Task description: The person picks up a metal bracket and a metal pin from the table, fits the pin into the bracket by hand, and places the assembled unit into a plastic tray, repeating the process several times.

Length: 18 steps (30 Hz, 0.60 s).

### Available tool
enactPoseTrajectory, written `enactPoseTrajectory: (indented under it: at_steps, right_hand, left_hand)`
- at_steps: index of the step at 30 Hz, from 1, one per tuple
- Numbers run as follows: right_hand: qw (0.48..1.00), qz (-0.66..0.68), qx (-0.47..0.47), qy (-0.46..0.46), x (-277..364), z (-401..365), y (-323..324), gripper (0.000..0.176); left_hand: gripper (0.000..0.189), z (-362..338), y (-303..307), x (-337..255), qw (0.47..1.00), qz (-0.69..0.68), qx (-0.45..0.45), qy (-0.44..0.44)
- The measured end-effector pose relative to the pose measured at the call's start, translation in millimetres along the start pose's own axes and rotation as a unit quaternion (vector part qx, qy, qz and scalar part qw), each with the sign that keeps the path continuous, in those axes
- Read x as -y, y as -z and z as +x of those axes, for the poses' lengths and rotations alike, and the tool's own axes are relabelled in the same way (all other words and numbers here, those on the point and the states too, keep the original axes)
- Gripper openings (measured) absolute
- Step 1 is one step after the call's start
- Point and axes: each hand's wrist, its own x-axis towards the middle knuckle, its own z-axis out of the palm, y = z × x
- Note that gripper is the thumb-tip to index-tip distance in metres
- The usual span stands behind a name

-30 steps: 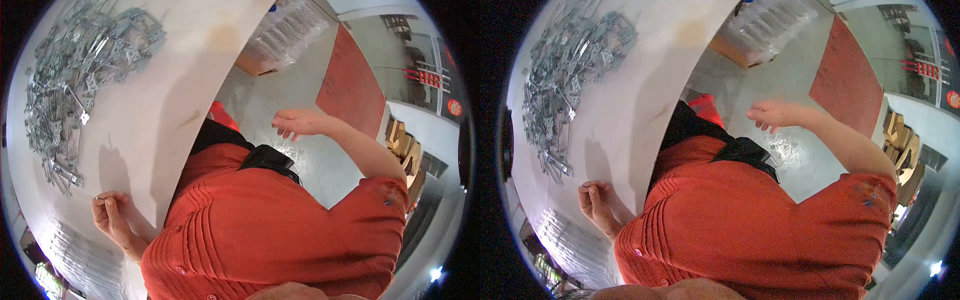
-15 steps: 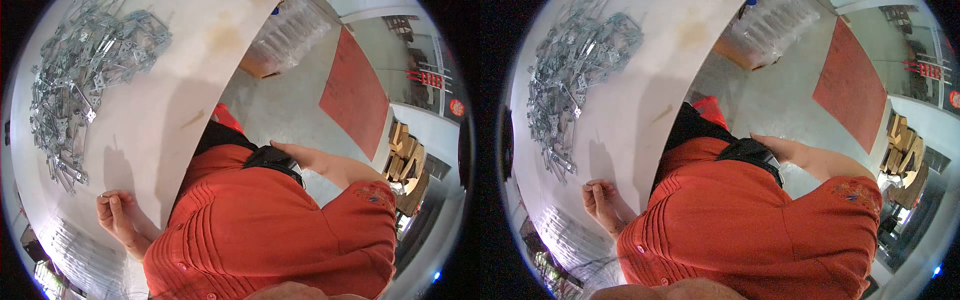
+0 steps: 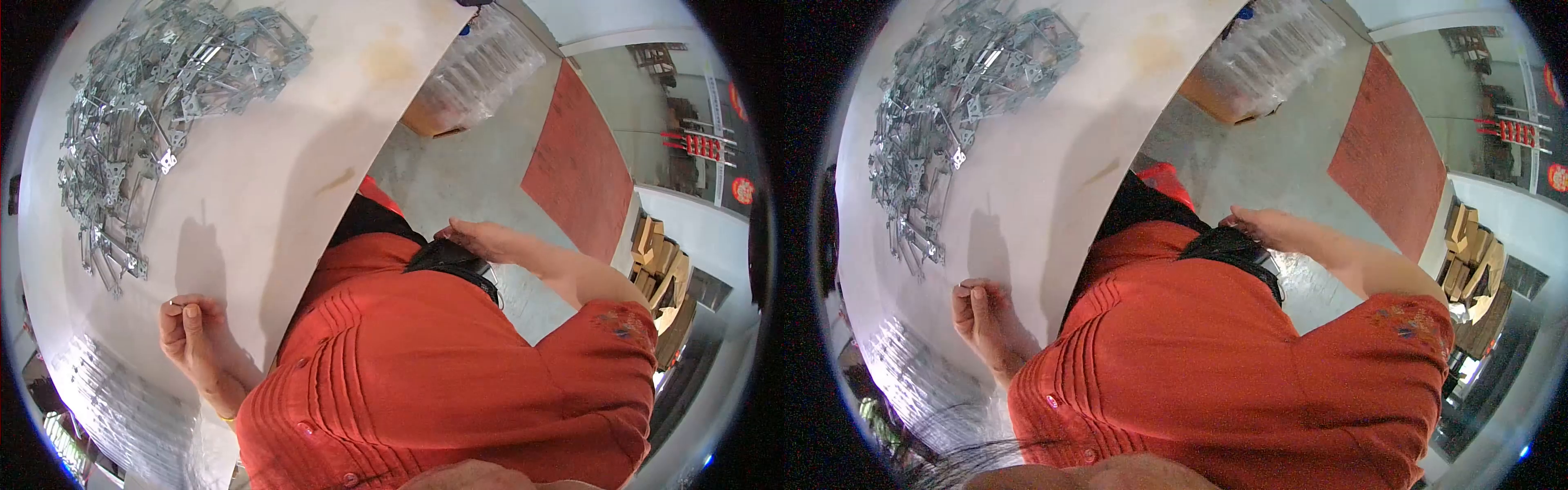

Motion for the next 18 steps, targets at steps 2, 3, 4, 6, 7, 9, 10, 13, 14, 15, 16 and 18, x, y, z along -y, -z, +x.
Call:
enactPoseTrajectory:
  at_steps: [2, 3, 4, 6, 7, 9, 10, 13, 14, 15, 16, 18]
  right_hand:
    - [0.997, -0.066, -0.035, 0.023, 13.3, -8.5, -5.5, 0.052]
    - [0.988, -0.130, -0.068, 0.046, 24.8, -15.4, -12.6, 0.047]
    - [0.988, -0.133, -0.067, 0.045, 31.0, -18.9, -14.4, 0.047]
    - [0.969, -0.191, 0.019, 0.157, 42.2, -27.3, -16.6, 0.034]
    - [0.968, -0.195, 0.019, 0.156, 52.6, -36.6, -26.5, 0.034]
    - [0.933, -0.301, 0.110, 0.165, 72.7, -55.1, -48.8, 0.030]
    - [0.932, -0.303, 0.110, 0.165, 78.9, -58.6, -55.6, 0.030]
    - [0.879, -0.434, 0.107, 0.167, 83.7, -58.2, -61.3, 0.028]
    - [0.884, -0.420, 0.105, 0.174, 80.4, -53.8, -57.9, 0.027]
    - [0.890, -0.405, 0.103, 0.181, 78.2, -51.5, -55.8, 0.026]
    - [0.890, -0.405, 0.103, 0.180, 77.1, -51.0, -54.2, 0.026]
    - [0.832, -0.506, 0.082, 0.214, 82.2, -54.5, -59.3, 0.021]
  left_hand:
    - [0.007, -1.2, -2.4, -1.4, 1.000, 0.005, -0.015, 0.002]
    - [0.007, -1.8, -2.4, -2.1, 0.999, 0.011, -0.030, 0.005]
    - [0.007, -2.0, -0.6, -1.4, 0.999, 0.010, -0.033, 0.004]
    - [0.004, -1.4, 3.7, 1.5, 1.000, 0.014, -0.025, 0.002]
    - [0.004, -1.6, 6.5, 1.0, 1.000, 0.011, -0.028, 0.001]
    - [0.005, 0.3, 10.2, -1.5, 0.999, 0.034, -0.004, 0.015]
    - [0.005, 1.6, 13.5, -1.9, 0.999, 0.033, -0.005, 0.014]
    - [0.007, 2.8, 20.3, -3.1, 0.996, 0.077, 0.031, 0.017]
    - [0.006, 2.9, 20.6, -2.9, 0.996, 0.078, 0.030, 0.018]
    - [0.006, 3.1, 20.7, -2.6, 0.996, 0.080, 0.030, 0.020]
    - [0.006, 2.6, 18.0, -2.2, 0.996, 0.079, 0.030, 0.021]
    - [0.007, 1.1, 9.0, -0.2, 0.998, 0.057, 0.022, -0.013]
